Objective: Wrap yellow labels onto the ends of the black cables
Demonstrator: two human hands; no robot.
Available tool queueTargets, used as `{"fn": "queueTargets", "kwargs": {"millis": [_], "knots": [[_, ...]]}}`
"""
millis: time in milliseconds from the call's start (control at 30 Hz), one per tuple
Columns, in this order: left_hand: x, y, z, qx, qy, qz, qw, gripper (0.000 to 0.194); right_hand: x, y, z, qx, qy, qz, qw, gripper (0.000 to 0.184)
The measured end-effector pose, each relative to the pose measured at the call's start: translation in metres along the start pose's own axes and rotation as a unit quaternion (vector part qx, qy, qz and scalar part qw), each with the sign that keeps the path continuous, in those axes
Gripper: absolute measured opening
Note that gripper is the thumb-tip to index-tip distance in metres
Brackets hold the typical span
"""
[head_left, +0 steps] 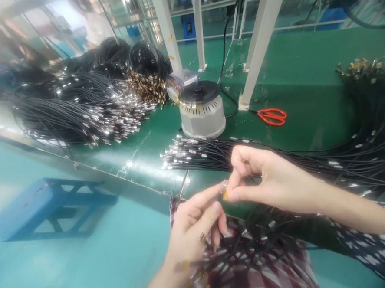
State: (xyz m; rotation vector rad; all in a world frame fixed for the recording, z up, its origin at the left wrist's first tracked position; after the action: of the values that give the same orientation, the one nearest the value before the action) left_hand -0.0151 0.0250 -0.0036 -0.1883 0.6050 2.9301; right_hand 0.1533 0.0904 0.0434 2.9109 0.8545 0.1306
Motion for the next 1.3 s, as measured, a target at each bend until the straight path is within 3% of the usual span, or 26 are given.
{"fn": "queueTargets", "kwargs": {"millis": [433, 700, 967, 1067, 1167, 1233, 1300], "knots": [[-0.001, 0.000, 0.000, -0.020, -0.009, 0.008, 1.000, 0.034, 0.003, 0.003, 0.002, 0.027, 0.114, 0.028, 0.993, 0.035], [-0.002, -0.002, 0.003, -0.013, -0.014, 0.029, 0.999, 0.034, 0.002, 0.012, 0.001, 0.069, 0.165, -0.006, 0.984, 0.012], [-0.006, -0.005, 0.004, 0.002, -0.040, 0.043, 0.998, 0.023, -0.005, 0.019, -0.009, 0.070, 0.231, -0.024, 0.970, 0.017], [-0.008, -0.004, 0.005, 0.001, -0.038, 0.054, 0.998, 0.023, -0.007, 0.016, -0.005, 0.039, 0.191, -0.002, 0.981, 0.014], [-0.008, -0.004, 0.004, 0.007, -0.021, 0.072, 0.997, 0.023, -0.010, 0.012, 0.007, -0.034, 0.046, 0.048, 0.997, 0.004], [-0.007, -0.005, 0.002, 0.013, -0.001, 0.077, 0.997, 0.024, -0.013, 0.011, 0.016, -0.050, -0.033, 0.078, 0.995, 0.010], [-0.006, -0.006, 0.001, 0.018, 0.018, 0.077, 0.997, 0.025, -0.015, 0.011, 0.024, -0.042, -0.049, 0.104, 0.992, 0.019]]}}
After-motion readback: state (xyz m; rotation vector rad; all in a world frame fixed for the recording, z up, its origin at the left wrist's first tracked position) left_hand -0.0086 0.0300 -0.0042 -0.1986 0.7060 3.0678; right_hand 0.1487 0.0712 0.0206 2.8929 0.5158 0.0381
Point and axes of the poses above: each hand's wrist, its own y-axis away from the middle knuckle, its own x-axis out of the back of the hand, z = x × y, the point moved 2 cm from there along -y, towards the middle knuckle, and after that the axes turned 8 degrees about -y, right-handed, at the moved point
